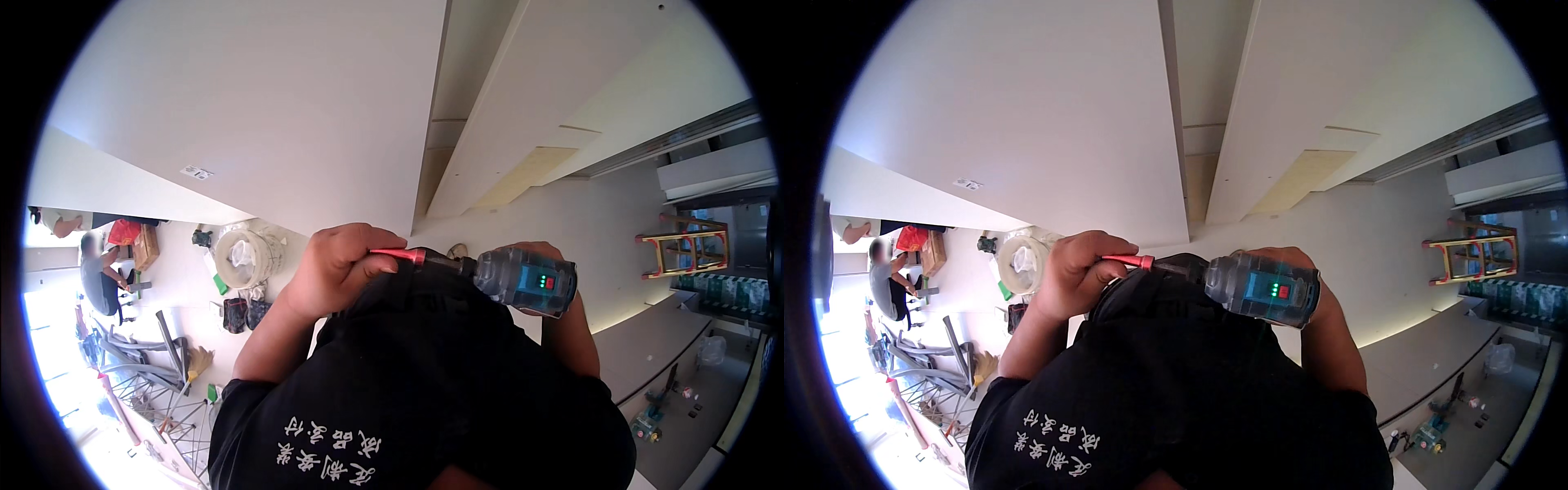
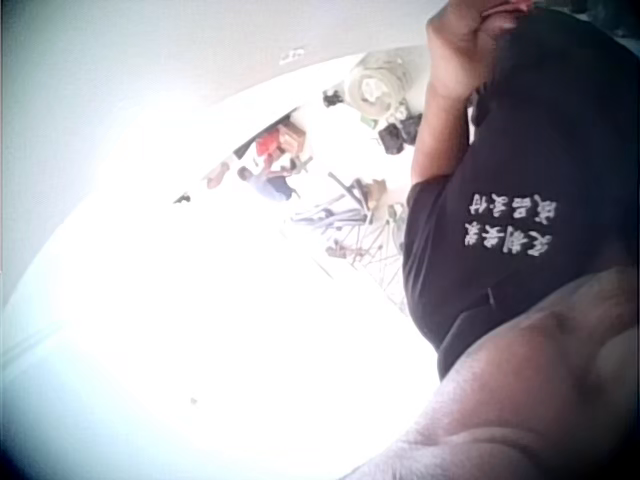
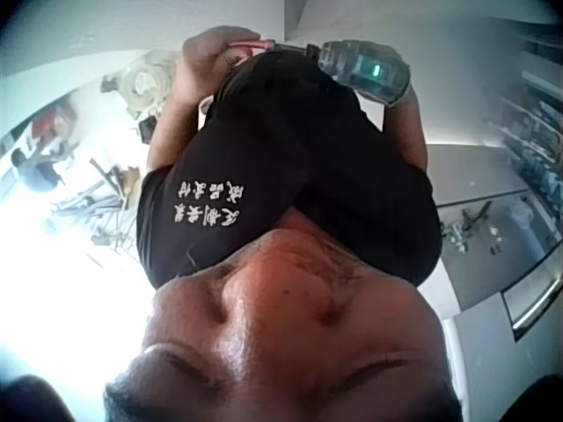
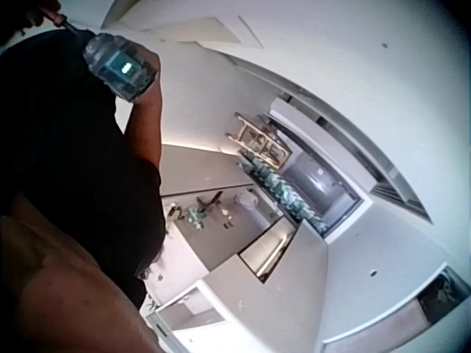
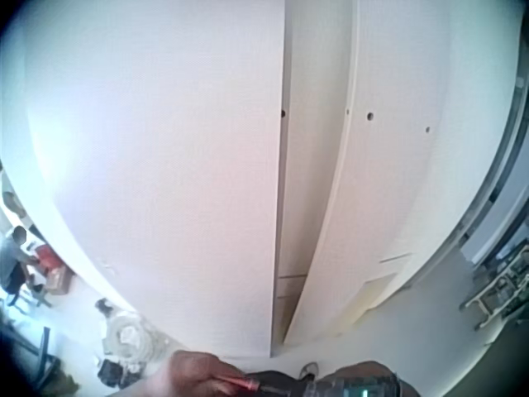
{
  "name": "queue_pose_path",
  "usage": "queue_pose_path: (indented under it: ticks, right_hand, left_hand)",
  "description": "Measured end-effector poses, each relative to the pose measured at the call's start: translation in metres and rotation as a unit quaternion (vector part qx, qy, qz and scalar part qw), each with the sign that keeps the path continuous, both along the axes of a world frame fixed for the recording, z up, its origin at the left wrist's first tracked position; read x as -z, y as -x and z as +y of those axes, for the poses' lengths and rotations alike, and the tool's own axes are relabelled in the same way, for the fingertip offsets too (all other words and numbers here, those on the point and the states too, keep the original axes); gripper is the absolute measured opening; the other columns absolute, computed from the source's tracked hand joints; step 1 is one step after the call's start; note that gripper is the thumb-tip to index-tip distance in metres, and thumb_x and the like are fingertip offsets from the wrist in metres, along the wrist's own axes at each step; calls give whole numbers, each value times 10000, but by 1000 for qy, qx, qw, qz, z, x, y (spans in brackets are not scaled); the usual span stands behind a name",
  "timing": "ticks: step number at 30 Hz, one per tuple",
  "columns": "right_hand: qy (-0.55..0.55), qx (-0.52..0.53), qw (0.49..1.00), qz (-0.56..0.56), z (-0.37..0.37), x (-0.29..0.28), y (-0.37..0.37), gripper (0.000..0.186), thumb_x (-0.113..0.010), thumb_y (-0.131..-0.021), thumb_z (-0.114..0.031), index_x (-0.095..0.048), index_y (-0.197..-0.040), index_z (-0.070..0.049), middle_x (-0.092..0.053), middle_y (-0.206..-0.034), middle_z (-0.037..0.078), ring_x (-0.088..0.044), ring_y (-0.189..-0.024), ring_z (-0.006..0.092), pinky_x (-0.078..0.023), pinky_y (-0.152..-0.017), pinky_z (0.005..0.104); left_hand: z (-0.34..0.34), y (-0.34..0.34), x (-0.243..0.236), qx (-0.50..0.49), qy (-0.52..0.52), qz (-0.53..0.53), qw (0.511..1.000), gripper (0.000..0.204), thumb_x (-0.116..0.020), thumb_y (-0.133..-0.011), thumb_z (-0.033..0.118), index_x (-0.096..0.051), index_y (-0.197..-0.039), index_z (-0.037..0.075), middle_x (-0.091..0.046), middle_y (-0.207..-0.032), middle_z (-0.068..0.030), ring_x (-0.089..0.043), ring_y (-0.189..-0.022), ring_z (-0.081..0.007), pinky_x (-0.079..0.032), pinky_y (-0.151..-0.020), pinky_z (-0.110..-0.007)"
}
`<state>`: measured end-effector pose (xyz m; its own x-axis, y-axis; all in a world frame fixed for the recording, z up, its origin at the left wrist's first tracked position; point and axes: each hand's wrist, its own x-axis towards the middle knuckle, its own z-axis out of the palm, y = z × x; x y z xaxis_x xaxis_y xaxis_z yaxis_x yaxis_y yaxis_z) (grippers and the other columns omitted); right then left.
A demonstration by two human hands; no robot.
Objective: The person picks up a screw from a counter, attaches it to the bit of an electric drill, and drives the screw into the vertical edge of a wall panel.
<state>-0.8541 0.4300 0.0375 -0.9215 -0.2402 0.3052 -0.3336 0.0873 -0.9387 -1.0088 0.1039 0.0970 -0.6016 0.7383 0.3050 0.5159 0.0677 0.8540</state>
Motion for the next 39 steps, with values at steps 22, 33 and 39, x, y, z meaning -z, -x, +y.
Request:
queue_pose_path:
  ticks: [22, 33, 39]
  right_hand:
    - [94, 3, 982, -166, -10, 1, -10, 739, -906, -652, -296, -665, -1278, 16, -734, -1145, 157, -729, -999, 256, -553, -914, 354]
    - [80, 31, 996, -22, 2, 9, -12, 759, -919, -685, -269, -632, -1324, 23, -728, -1203, 162, -727, -1058, 258, -561, -947, 353]
    - [66, 23, 994, -85, -5, 10, -11, 799, -926, -658, -297, -632, -1325, 33, -730, -1194, 160, -723, -1058, 266, -543, -969, 370]
  left_hand:
    - [23, -12, 3, 48, -12, -78, 996, 275, -781, -918, 240, -737, -1067, 13, -743, -895, -115, -710, -818, -220, -539, -742, -325]
    - [18, -3, 35, -17, -168, -419, 892, 451, -517, -1056, 502, -612, -1026, 62, -543, -725, -6, -472, -580, -123, -392, -510, -252]
    - [30, 0, 20, -147, -212, -629, 734, 261, -434, -1105, 309, -526, -987, 94, -455, -708, -5, -407, -584, -101, -310, -472, -239]
